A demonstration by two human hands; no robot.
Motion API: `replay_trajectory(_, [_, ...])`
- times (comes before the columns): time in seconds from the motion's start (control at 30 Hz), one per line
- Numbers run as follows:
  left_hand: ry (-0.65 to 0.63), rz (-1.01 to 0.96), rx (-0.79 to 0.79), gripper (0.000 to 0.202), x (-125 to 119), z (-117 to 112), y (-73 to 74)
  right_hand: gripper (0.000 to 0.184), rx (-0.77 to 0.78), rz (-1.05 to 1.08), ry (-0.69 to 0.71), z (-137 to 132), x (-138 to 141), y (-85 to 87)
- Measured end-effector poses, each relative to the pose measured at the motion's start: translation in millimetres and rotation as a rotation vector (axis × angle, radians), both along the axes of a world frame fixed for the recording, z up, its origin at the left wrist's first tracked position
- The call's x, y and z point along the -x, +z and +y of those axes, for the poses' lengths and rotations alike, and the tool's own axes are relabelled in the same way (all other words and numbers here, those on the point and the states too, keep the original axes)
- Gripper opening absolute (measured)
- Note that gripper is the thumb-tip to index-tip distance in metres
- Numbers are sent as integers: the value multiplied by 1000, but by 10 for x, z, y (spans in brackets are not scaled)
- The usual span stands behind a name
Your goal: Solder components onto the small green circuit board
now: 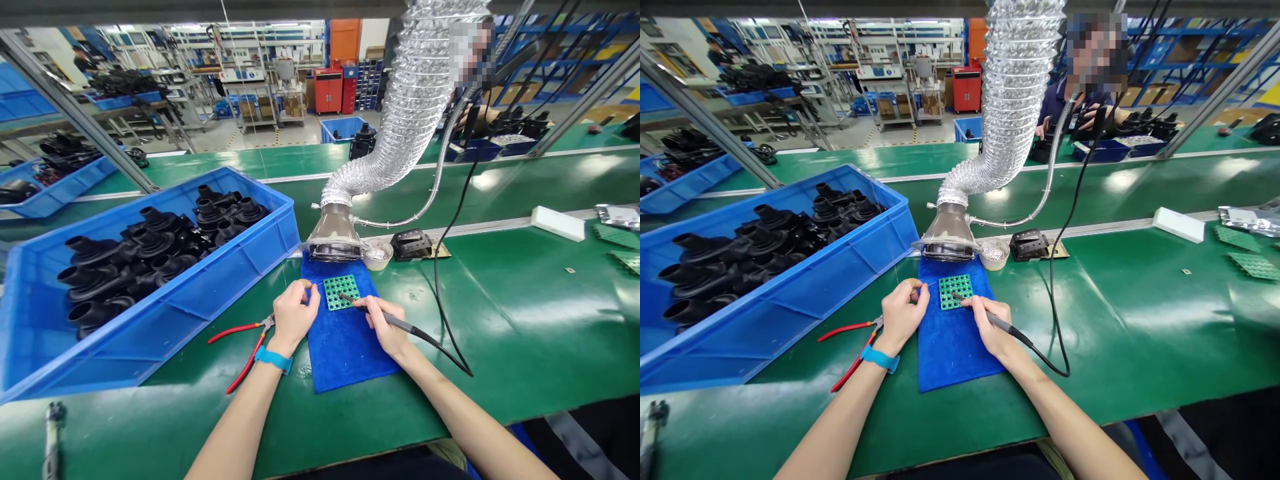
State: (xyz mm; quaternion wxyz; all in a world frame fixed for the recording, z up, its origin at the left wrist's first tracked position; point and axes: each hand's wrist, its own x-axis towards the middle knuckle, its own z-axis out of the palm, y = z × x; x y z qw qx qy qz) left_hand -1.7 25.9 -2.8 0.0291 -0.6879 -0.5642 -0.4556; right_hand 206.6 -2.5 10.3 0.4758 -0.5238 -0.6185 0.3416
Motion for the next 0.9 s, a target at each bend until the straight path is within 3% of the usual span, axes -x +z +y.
replay_trajectory(0.23, [-179, -164, 102, 14, -34, -22, 103, 53, -70, 59, -128, -54, -63, -31])
replay_trajectory(0.33, [-234, -174, 135, 13, -58, -24, 102, 54, -74, 53, -118, -74, -80, -30])
replay_trajectory(0.9, [-299, -88, 147, 10, -109, -16, 41, 53, -60, 19, 1, -70, -11, 13])
